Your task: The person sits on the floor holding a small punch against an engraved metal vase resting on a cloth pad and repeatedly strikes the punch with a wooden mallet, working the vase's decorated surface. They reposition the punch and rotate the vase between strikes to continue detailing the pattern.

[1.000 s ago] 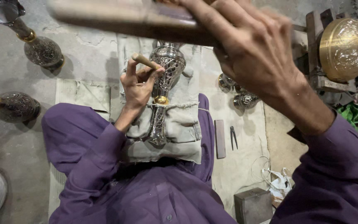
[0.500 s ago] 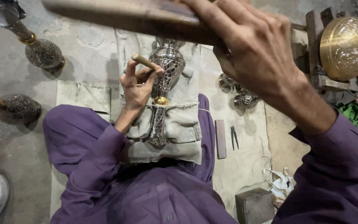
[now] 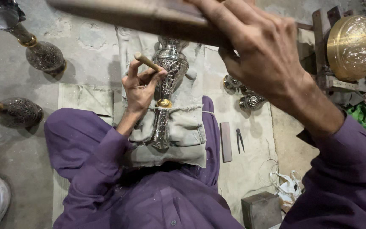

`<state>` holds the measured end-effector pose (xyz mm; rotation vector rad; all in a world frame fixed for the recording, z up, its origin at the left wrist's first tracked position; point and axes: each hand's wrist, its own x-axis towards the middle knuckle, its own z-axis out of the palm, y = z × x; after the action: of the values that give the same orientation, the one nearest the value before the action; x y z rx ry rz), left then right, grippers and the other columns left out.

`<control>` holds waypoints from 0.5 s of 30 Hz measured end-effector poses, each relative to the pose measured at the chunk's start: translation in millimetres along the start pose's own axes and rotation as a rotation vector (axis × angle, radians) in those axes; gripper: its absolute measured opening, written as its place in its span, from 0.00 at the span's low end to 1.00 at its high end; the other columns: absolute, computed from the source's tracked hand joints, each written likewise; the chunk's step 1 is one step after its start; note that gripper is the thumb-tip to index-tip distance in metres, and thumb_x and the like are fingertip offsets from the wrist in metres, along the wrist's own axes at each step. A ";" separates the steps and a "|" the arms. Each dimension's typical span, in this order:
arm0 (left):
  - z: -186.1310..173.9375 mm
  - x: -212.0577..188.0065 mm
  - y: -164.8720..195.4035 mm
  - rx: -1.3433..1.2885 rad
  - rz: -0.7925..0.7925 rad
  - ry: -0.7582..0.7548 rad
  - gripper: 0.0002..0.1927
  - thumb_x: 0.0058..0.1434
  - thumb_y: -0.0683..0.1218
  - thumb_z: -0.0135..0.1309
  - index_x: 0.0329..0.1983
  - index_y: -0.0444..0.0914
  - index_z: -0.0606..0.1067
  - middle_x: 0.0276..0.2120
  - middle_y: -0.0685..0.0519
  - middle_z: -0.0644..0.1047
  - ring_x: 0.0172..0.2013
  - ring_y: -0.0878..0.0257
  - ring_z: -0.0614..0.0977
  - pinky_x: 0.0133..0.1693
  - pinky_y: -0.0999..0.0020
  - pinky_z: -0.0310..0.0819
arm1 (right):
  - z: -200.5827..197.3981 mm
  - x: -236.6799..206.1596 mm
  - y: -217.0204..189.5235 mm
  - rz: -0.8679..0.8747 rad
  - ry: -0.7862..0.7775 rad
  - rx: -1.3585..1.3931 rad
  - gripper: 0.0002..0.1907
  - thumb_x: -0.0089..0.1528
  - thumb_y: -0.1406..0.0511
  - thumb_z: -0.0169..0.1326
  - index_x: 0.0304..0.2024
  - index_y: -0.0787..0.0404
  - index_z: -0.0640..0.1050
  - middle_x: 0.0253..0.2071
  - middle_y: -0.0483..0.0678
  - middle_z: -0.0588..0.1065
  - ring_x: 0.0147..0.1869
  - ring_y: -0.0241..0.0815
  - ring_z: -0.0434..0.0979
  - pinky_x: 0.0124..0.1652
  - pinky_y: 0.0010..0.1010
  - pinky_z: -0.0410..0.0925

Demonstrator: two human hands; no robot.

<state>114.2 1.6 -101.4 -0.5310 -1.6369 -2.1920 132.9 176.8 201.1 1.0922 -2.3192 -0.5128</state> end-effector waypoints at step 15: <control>0.2 1.0 -1.2 0.018 0.022 0.004 0.26 0.69 0.34 0.61 0.65 0.38 0.64 0.46 0.40 0.84 0.48 0.59 0.87 0.51 0.67 0.87 | 1.4 -8.5 6.0 0.046 -0.054 0.061 0.22 0.70 0.70 0.54 0.67 0.54 0.74 0.43 0.44 0.80 0.39 0.37 0.78 0.32 0.28 0.69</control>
<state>112.7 2.1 -101.9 -0.5368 -1.6398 -2.1587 133.1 187.3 200.7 1.0620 -2.4151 -0.4619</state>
